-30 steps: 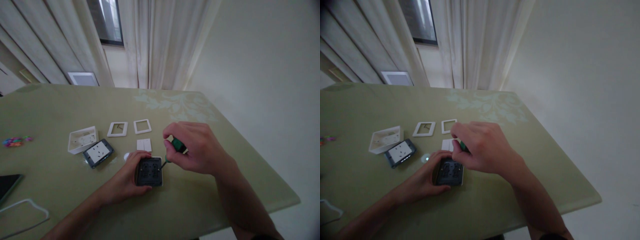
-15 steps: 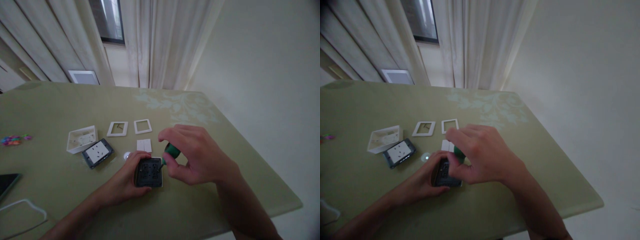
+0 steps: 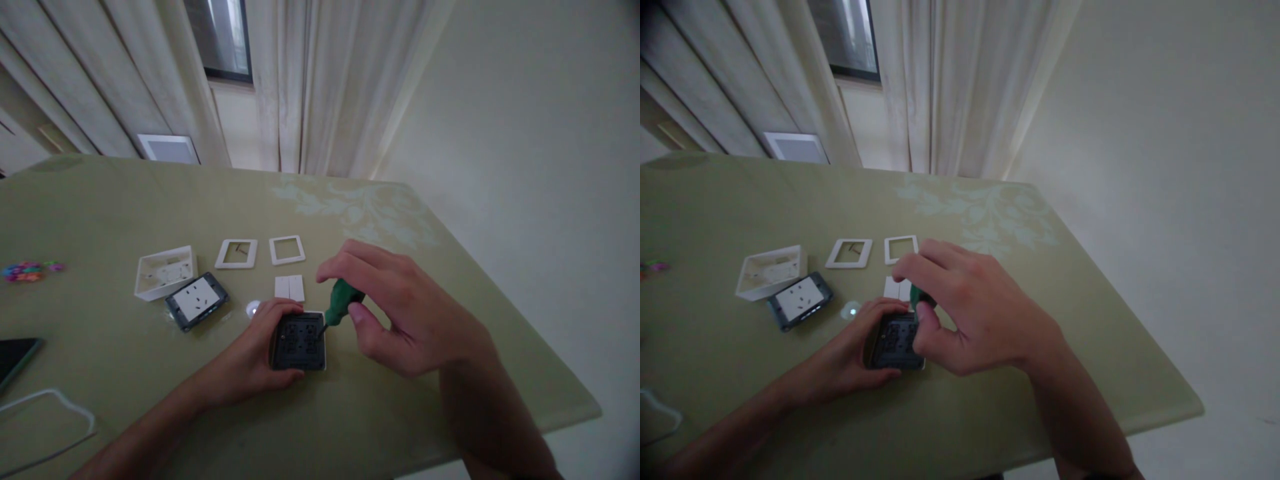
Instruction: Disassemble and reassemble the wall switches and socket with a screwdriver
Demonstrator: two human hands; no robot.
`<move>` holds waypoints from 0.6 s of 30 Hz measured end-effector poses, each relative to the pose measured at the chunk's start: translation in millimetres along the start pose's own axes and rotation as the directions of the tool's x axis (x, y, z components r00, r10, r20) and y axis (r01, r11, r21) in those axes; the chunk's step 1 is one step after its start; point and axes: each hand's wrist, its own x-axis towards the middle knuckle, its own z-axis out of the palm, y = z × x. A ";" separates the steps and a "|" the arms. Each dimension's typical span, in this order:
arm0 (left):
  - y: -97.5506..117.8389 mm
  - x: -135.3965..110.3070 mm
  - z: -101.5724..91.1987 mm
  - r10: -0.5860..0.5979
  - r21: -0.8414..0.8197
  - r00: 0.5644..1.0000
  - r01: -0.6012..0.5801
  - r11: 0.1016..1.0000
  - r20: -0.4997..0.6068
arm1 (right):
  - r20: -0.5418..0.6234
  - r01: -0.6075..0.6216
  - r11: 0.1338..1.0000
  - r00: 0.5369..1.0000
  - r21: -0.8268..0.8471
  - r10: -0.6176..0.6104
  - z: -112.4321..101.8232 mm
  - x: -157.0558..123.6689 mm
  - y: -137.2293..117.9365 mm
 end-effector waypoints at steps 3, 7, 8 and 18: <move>0.7 0.2 0.0 0.000 0.001 1.000 0.000 1.000 0.009 | -0.006 -0.024 1.000 1.000 0.010 0.024 -1.4 -1.7 0.1; -1.8 -0.3 0.2 0.001 0.012 1.000 -0.001 1.000 0.006 | 0.044 0.010 0.995 0.999 0.099 -0.015 -1.2 -2.0 1.9; -2.8 -0.7 -0.1 0.007 0.020 1.000 -0.007 1.000 0.010 | 0.047 0.036 0.992 0.998 0.118 -0.042 -0.6 -1.5 2.2; -0.1 -1.4 -14.7 0.053 0.245 0.998 -0.060 0.968 0.036 | -0.028 0.039 0.992 0.999 0.122 -0.036 -2.0 -3.5 -4.7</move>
